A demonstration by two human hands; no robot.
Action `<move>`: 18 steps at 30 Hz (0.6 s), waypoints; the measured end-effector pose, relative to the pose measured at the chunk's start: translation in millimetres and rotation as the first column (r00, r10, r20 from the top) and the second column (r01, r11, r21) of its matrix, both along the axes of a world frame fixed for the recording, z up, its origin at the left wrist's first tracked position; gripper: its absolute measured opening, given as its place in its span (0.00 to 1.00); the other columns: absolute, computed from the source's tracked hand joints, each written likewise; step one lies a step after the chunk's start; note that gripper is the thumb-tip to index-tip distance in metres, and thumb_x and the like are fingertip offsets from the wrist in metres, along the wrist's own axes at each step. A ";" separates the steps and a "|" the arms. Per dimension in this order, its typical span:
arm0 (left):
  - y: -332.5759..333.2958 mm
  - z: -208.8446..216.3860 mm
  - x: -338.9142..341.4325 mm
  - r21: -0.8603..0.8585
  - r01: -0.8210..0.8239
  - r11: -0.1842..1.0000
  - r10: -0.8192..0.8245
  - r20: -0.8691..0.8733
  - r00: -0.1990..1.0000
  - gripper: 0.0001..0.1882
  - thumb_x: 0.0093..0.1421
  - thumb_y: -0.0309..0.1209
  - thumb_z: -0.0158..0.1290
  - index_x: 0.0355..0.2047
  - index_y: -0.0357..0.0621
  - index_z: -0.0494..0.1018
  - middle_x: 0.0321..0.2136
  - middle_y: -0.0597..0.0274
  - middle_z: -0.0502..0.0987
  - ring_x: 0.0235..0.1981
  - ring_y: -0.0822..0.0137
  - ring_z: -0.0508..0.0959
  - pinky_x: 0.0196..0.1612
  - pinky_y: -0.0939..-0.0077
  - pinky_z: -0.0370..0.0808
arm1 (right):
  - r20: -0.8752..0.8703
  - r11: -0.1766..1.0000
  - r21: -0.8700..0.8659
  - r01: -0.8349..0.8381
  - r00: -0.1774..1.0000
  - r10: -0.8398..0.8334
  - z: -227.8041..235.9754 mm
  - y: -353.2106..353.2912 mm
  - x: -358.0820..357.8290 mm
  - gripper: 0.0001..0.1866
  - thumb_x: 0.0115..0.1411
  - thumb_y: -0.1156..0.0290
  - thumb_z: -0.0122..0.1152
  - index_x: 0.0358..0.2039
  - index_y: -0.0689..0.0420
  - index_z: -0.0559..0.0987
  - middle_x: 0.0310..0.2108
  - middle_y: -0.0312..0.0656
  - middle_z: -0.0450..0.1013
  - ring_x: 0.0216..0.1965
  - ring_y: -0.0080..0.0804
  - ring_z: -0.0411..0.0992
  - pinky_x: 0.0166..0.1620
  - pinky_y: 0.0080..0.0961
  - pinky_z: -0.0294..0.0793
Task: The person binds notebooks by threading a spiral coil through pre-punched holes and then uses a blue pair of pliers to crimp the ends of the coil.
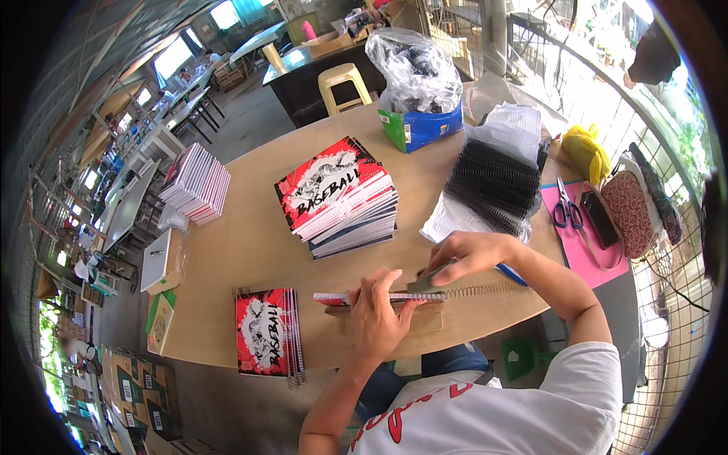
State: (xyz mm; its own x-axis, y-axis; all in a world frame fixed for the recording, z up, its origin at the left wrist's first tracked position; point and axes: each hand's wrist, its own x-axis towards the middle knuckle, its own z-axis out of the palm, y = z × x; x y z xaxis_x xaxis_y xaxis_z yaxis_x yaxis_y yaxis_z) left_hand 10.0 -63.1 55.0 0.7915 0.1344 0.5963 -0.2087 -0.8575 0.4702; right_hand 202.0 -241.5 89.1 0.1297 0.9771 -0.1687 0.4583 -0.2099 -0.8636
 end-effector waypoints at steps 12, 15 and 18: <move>38.1 -26.5 -3.7 -0.171 -0.210 0.963 0.248 0.246 0.937 0.32 0.40 0.54 0.76 0.32 0.46 0.71 0.56 0.48 0.59 0.51 0.53 0.67 0.50 0.56 0.70 | 0.011 0.988 0.148 0.052 0.998 -0.054 -9.4 3.9 0.3 0.36 0.60 0.39 0.59 0.50 0.63 0.83 0.47 0.55 0.79 0.50 0.49 0.77 0.55 0.37 0.72; 25.9 -30.2 5.4 -0.199 -0.171 0.965 0.216 0.235 0.948 0.32 0.40 0.52 0.77 0.31 0.46 0.70 0.54 0.49 0.60 0.49 0.55 0.68 0.48 0.59 0.71 | 0.131 0.969 0.013 0.246 0.960 -0.246 -0.9 -1.9 3.6 0.37 0.60 0.40 0.59 0.51 0.66 0.82 0.49 0.53 0.79 0.52 0.47 0.76 0.58 0.35 0.70; 18.8 -34.5 10.1 -0.224 -0.137 0.965 0.193 0.250 0.949 0.32 0.39 0.51 0.77 0.31 0.45 0.71 0.54 0.48 0.60 0.50 0.56 0.67 0.49 0.59 0.71 | 0.031 0.986 0.138 0.095 0.995 -0.100 -12.7 -11.1 3.8 0.30 0.62 0.47 0.59 0.49 0.62 0.83 0.41 0.55 0.79 0.44 0.46 0.77 0.50 0.39 0.72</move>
